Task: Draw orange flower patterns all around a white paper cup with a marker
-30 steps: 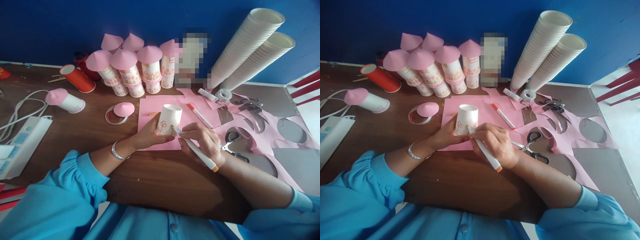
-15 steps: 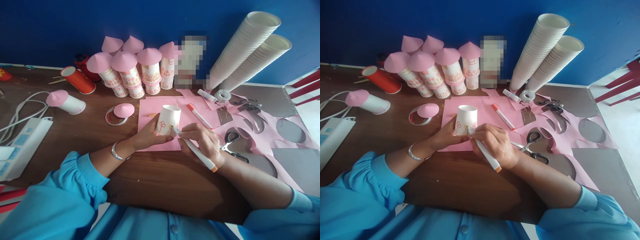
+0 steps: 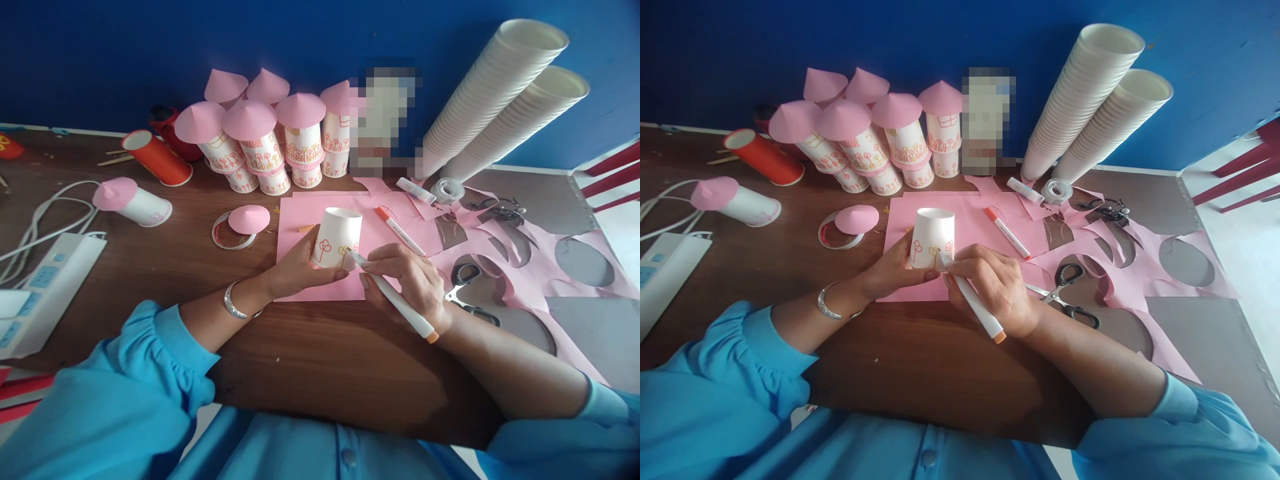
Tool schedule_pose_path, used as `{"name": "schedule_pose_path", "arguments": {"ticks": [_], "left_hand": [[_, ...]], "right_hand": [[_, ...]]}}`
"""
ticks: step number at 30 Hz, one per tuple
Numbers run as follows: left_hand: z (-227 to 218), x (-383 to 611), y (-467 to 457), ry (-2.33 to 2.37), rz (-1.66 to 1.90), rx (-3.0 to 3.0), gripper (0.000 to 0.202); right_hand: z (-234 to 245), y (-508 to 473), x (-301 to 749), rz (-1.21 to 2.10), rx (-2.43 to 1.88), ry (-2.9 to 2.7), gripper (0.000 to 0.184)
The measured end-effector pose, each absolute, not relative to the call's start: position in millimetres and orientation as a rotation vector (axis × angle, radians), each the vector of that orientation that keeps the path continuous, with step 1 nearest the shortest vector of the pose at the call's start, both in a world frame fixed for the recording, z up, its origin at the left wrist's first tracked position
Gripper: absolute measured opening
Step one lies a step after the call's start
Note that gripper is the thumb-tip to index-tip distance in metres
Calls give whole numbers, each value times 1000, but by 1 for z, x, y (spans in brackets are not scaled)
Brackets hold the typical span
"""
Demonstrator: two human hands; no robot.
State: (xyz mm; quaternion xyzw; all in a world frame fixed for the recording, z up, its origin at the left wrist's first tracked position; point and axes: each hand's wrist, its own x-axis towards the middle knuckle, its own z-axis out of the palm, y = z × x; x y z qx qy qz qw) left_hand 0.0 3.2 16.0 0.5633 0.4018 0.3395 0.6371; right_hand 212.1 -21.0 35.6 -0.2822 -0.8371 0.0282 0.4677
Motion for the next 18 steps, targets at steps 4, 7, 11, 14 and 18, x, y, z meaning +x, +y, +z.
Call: {"name": "schedule_pose_path", "arguments": {"ticks": [4,7,11,14,18], "left_hand": [[14,-1,4,928,774,1303,70],[14,-1,4,930,776,1318,69],[15,-1,4,926,778,1321,66],[16,-1,3,921,785,1308,64],[18,-1,3,913,774,1273,64]], "right_hand": [[36,-22,211,73,-680,-2065,20],[36,-22,211,75,-673,-2065,22],[36,-22,211,59,-676,-2074,21],[36,-21,211,54,-676,-2071,20],[37,-21,212,45,-690,-2067,20]]}}
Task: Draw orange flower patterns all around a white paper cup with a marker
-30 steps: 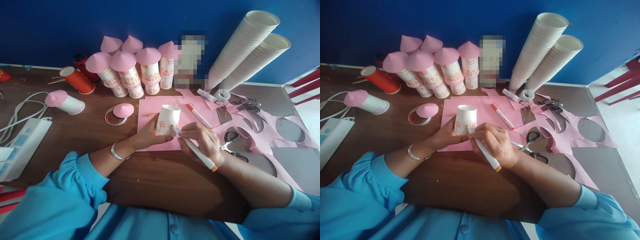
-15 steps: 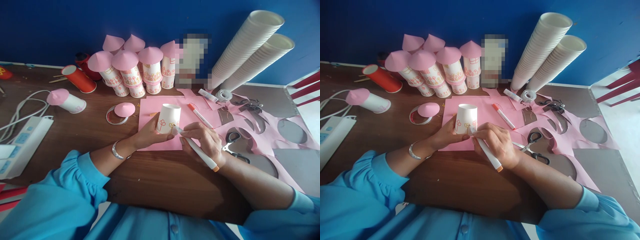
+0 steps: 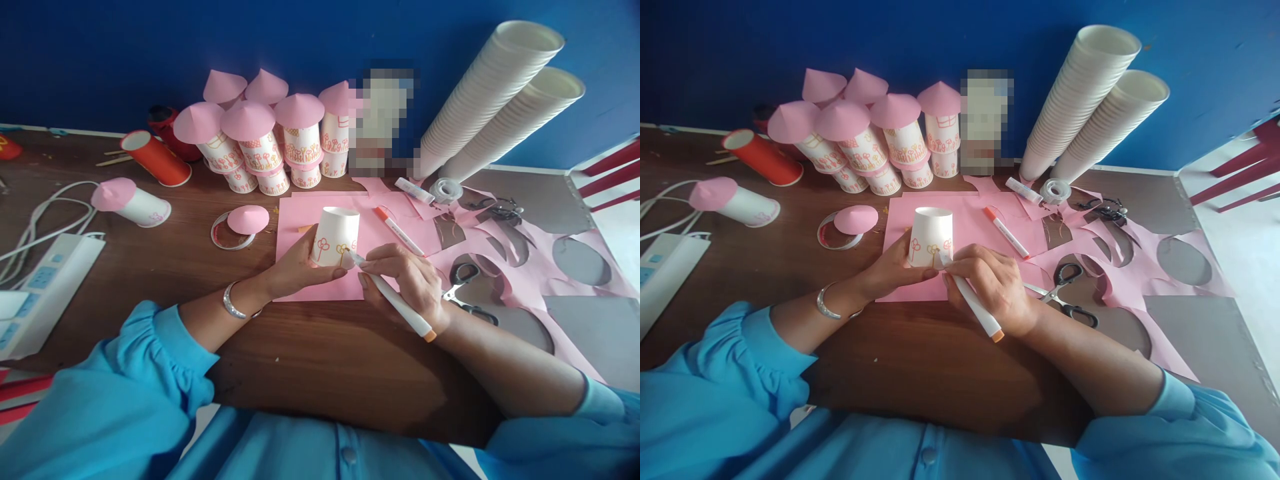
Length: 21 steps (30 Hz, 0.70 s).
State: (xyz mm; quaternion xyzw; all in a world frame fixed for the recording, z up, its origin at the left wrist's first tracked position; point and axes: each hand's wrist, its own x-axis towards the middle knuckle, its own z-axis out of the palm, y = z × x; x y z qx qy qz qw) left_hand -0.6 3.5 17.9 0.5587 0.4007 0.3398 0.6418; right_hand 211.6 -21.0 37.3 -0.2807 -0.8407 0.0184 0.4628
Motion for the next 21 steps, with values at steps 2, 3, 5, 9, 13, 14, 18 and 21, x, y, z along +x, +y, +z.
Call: {"name": "schedule_pose_path", "arguments": {"ticks": [2,3,5,9,13,14,18,21], "left_hand": [[18,-1,4,914,775,1263,64],[18,-1,4,917,774,1261,64],[18,-1,4,925,764,1259,63],[19,-1,3,935,771,1252,64],[20,0,3,939,773,1255,65],[20,0,3,939,775,1260,64],[18,0,3,935,783,1274,62],[15,-1,4,938,790,1282,63]], "right_hand": [[37,-21,212,40,-701,-2065,21],[37,-21,212,43,-707,-2067,21],[36,-22,213,55,-715,-2069,22],[35,-22,212,63,-707,-2057,21],[36,-22,211,61,-700,-2055,19],[36,-22,210,61,-702,-2055,19],[36,-23,209,71,-711,-2058,20],[35,-24,210,82,-712,-2059,22]]}}
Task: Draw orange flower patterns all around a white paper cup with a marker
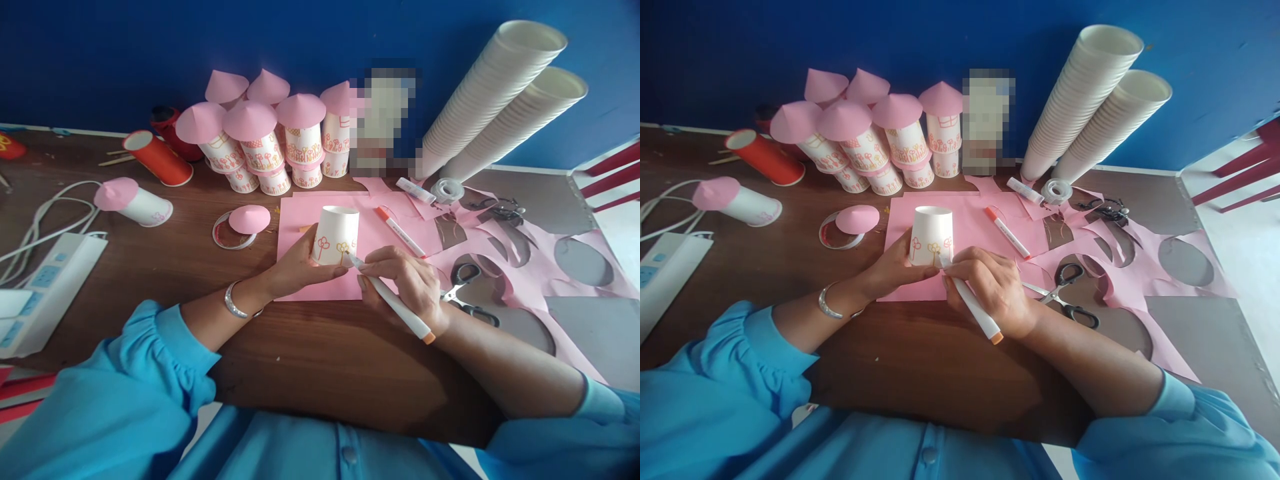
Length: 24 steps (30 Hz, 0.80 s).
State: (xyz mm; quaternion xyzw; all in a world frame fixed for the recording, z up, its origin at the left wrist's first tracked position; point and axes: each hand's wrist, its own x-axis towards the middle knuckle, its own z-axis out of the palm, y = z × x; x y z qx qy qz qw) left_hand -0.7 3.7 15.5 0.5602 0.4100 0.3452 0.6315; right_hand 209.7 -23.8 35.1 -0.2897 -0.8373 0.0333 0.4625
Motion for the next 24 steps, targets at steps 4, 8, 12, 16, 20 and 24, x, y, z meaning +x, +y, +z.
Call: {"name": "schedule_pose_path", "arguments": {"ticks": [4,8,12,16,20,24], "left_hand": [[14,0,4,950,786,1293,67],[15,0,4,947,790,1286,67],[15,0,3,933,776,1273,70],[12,-3,4,909,804,1236,73],[10,-6,5,780,810,1217,64],[6,-12,6,703,786,1237,63]], "right_hand": [[34,-23,209,86,-694,-2058,23],[34,-23,208,82,-690,-2067,21],[33,-24,213,105,-609,-2082,19],[25,-20,221,220,-559,-2072,28],[13,-5,222,295,-667,-1981,54],[5,8,220,300,-691,-2031,80]]}}
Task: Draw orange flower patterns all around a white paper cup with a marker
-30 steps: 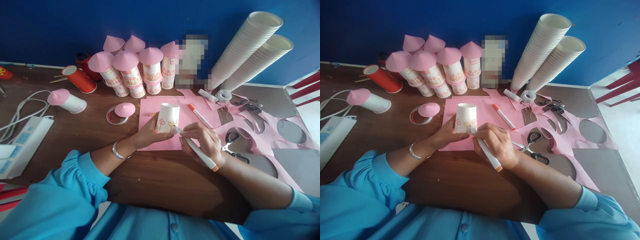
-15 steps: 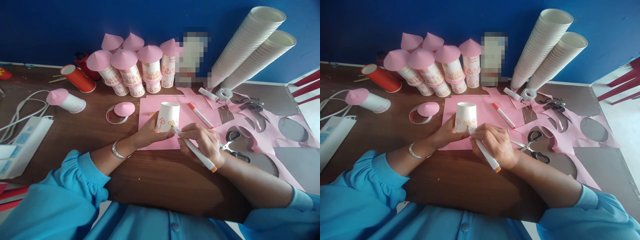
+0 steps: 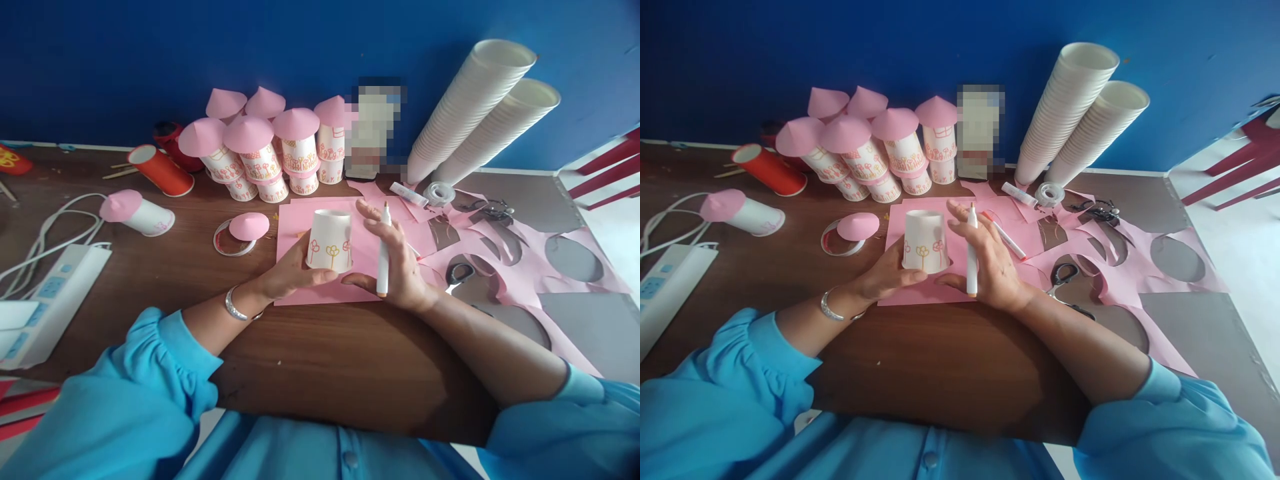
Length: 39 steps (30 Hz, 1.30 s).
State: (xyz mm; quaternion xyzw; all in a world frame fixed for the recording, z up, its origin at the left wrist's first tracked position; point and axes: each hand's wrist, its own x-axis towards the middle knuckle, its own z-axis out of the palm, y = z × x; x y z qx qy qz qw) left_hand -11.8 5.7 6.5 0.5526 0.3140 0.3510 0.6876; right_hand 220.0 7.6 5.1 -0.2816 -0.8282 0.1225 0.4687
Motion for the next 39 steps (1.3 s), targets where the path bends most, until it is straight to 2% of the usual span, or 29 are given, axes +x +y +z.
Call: {"name": "schedule_pose_path", "arguments": {"ticks": [5,12,16,23,34,39], "left_hand": [[-2,-14,6,602,842,1255,68],[-4,-4,4,781,998,1373,81],[-3,-4,3,803,954,1345,74],[-2,-10,6,622,866,1205,73],[3,-4,5,786,886,1372,67],[2,-6,4,813,853,1335,69]], "right_hand": [[7,8,221,344,-698,-2045,77],[5,3,218,117,-754,-2062,77],[3,2,217,148,-725,-2093,82],[5,7,218,396,-713,-1990,85],[2,5,217,251,-754,-2047,79],[-1,7,218,293,-732,-2064,80]]}}
